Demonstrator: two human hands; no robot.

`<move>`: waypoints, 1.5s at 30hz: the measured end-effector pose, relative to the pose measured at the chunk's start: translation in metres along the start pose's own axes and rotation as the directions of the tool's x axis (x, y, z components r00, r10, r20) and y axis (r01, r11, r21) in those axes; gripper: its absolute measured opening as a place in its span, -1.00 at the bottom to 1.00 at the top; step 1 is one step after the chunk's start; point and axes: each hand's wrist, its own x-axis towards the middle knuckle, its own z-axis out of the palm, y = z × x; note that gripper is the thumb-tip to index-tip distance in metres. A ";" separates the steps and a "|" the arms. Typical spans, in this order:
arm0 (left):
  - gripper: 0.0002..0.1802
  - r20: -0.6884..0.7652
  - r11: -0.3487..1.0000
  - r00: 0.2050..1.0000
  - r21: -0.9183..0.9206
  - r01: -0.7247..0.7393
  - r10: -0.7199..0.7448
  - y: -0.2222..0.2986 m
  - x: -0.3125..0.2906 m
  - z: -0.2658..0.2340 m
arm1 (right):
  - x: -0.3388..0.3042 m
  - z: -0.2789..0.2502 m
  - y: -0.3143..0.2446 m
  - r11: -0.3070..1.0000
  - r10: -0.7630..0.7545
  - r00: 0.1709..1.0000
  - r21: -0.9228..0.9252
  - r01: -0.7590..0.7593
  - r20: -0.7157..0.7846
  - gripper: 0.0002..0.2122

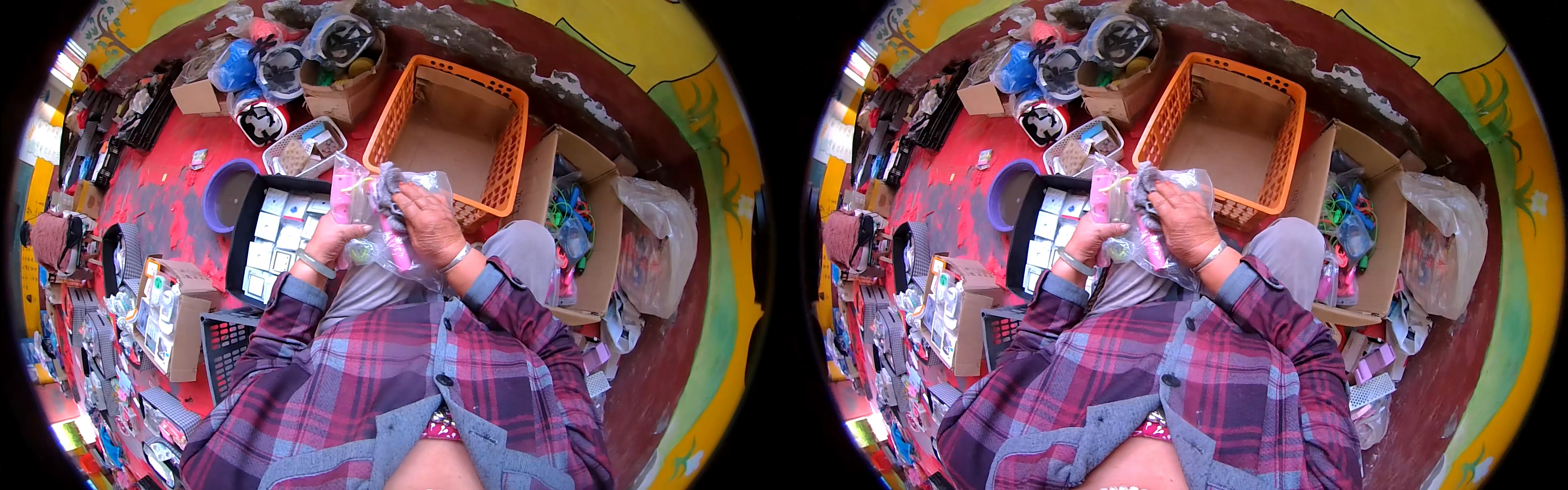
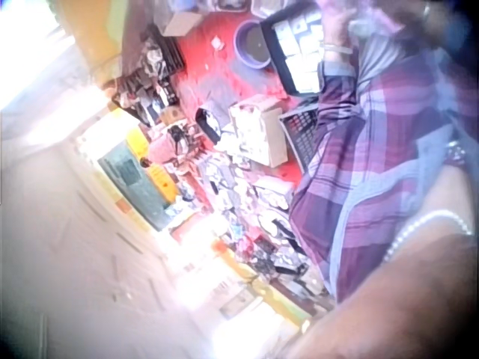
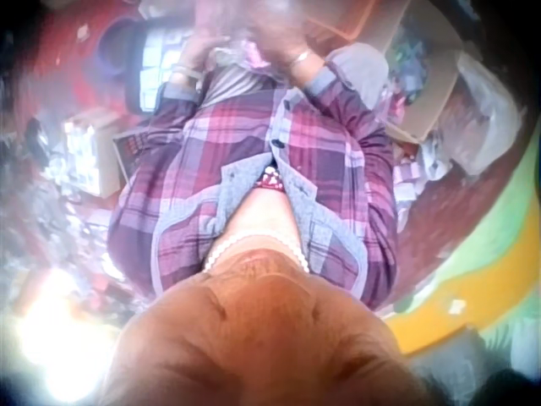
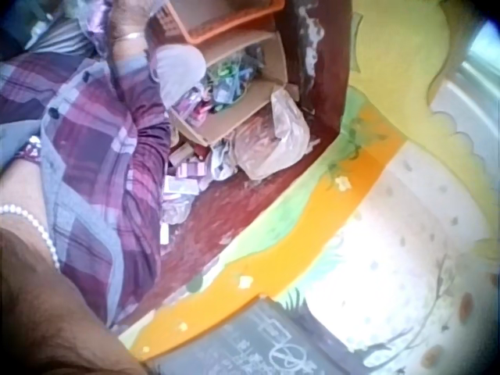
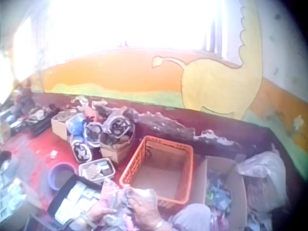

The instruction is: The person wipes a yellow plastic component with a cloth, places small metal parts into an orange plastic basket, and packs a pink plastic object into a clear bag.

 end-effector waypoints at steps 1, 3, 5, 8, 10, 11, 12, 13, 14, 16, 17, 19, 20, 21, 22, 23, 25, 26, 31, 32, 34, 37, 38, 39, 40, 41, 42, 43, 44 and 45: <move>-0.45 -0.015 1.000 1.000 -0.003 0.007 -0.007 0.000 0.000 0.002 | -0.003 -0.002 0.007 0.998 -0.008 1.000 -0.063 0.007 -0.024 -0.70; -0.45 -0.031 1.000 0.999 -0.006 0.019 -0.019 -0.001 0.002 0.004 | -0.011 0.001 0.032 0.995 0.059 0.992 -0.072 -0.067 -0.110 -0.71; -0.45 -0.034 1.000 0.999 -0.005 0.029 -0.029 -0.004 0.003 0.003 | -0.022 0.003 0.065 0.965 0.258 0.963 -0.038 -0.261 -0.073 -0.72; -0.45 -0.035 1.000 0.999 -0.006 -0.007 0.006 -0.008 0.007 -0.002 | -0.053 0.010 0.138 0.727 0.679 0.734 0.147 -0.671 -0.008 -0.77; -0.46 -0.047 0.999 0.999 -0.038 -0.003 0.001 -0.002 -0.003 0.002 | -0.030 -0.019 0.113 0.710 0.696 0.675 0.368 -0.600 -0.245 -0.78; -0.47 -0.035 0.998 0.999 -0.051 0.023 -0.025 0.004 -0.005 0.004 | -0.022 -0.027 0.109 0.754 0.638 0.693 0.456 -0.473 -0.336 -0.79; -0.47 -0.032 0.997 0.998 -0.065 0.048 -0.050 0.005 -0.008 0.003 | -0.007 -0.044 0.078 0.772 0.597 0.737 0.475 -0.422 -0.317 -0.80; -0.50 -0.027 0.991 0.998 -0.120 0.055 -0.059 0.004 -0.011 0.003 | 0.004 -0.055 0.052 0.847 0.463 0.827 0.434 -0.308 -0.317 -0.80; -0.51 -0.021 0.990 0.998 -0.132 0.048 -0.052 0.005 -0.013 0.003 | 0.012 -0.059 0.030 0.900 0.319 0.894 0.396 -0.182 -0.314 -0.80; -0.53 0.006 0.985 0.999 -0.167 0.036 -0.035 0.002 -0.012 0.004 | 0.025 -0.051 -0.006 0.978 -0.078 0.970 0.171 0.119 -0.229 -0.75; -0.53 0.017 0.977 0.998 -0.206 0.057 -0.054 0.002 -0.010 0.006 | 0.024 -0.035 -0.022 0.969 -0.058 0.997 0.237 0.069 -0.053 -0.70; -0.53 0.039 0.952 0.995 -0.290 0.096 -0.089 0.001 -0.006 0.005 | 0.007 -0.013 -0.033 0.974 -0.078 0.980 0.225 0.036 0.185 -0.62; -0.52 0.034 0.947 0.995 -0.306 0.100 -0.094 -0.001 -0.007 0.004 | -0.005 -0.007 -0.032 0.985 -0.105 0.965 0.158 0.068 0.239 -0.60; -0.51 0.022 0.941 0.995 -0.322 0.101 -0.099 -0.003 -0.008 0.000 | -0.010 -0.005 -0.032 0.989 -0.133 0.946 0.100 0.108 0.295 -0.58; -0.50 0.010 0.936 0.995 -0.337 0.102 -0.104 -0.005 -0.009 -0.002 | -0.013 -0.007 -0.028 0.981 -0.170 0.920 0.148 0.125 0.354 -0.57; -0.51 0.041 0.912 0.997 -0.403 0.077 -0.067 -0.006 -0.010 -0.003 | -0.017 -0.012 -0.023 0.971 -0.209 0.889 0.197 0.138 0.408 -0.56; -0.54 -0.016 0.925 0.998 -0.374 0.057 -0.068 -0.008 -0.010 -0.005 | -0.030 -0.022 -0.011 0.948 -0.283 0.818 0.273 0.161 0.500 -0.57; -0.55 -0.043 0.932 0.997 -0.359 0.046 -0.065 -0.008 -0.010 -0.006 | -0.042 -0.020 -0.005 0.933 -0.311 0.810 0.322 0.161 0.497 -0.58; -0.62 -0.072 0.877 0.989 -0.473 0.082 -0.131 -0.009 -0.012 -0.012 | -0.076 -0.032 0.018 0.919 -0.284 0.790 0.388 0.063 0.544 -0.69; -0.62 -0.072 0.869 0.988 -0.487 0.087 -0.139 -0.012 -0.013 -0.015 | -0.083 -0.034 0.026 0.933 -0.235 0.761 0.359 0.003 0.605 -0.71; -0.61 -0.082 0.856 0.984 -0.508 0.094 -0.156 -0.012 -0.018 -0.022 | -0.082 -0.043 0.031 0.947 0.006 0.942 0.300 -0.112 0.334 -0.70; -0.57 -0.074 0.854 0.980 -0.505 0.121 -0.183 -0.010 -0.024 -0.038 | -0.059 -0.067 0.046 0.795 0.418 0.906 0.509 -0.330 -0.066 -0.71; -0.57 -0.089 0.856 0.980 -0.505 0.111 -0.179 -0.010 -0.030 -0.042 | -0.038 -0.087 0.031 0.627 0.562 0.827 0.652 -0.427 0.002 -0.70; -0.53 -0.091 0.861 0.981 -0.497 0.106 -0.174 -0.010 -0.033 -0.045 | -0.022 -0.095 0.019 0.538 0.570 0.822 0.760 -0.364 -0.009 -0.69; -0.51 -0.099 0.875 0.984 -0.478 0.082 -0.147 -0.009 -0.034 -0.042 | -0.010 -0.096 0.008 0.442 0.581 0.814 0.848 -0.293 -0.022 -0.68; -0.50 -0.105 0.887 0.987 -0.458 0.059 -0.119 -0.005 -0.037 -0.035 | -0.004 -0.093 -0.005 0.529 0.481 0.877 0.797 -0.291 0.001 -0.67; -0.49 -0.113 0.900 0.989 -0.434 0.033 -0.090 0.000 -0.039 -0.027 | 0.001 -0.084 -0.017 0.658 0.326 0.945 0.716 -0.233 0.009 -0.66; -0.45 -0.088 0.914 0.993 -0.404 0.034 -0.076 0.005 -0.042 -0.019 | 0.005 -0.075 -0.029 0.762 0.164 0.986 0.634 -0.137 0.016 -0.66; -0.45 -0.068 0.895 0.993 -0.443 0.055 -0.095 0.004 -0.040 -0.016 | 0.008 -0.061 -0.039 0.862 -0.056 0.998 0.506 0.031 0.034 -0.66; -0.45 -0.053 0.873 0.992 -0.482 0.072 -0.111 0.002 -0.040 -0.014 | 0.008 -0.043 -0.049 0.937 -0.146 0.978 0.337 0.089 0.149 -0.66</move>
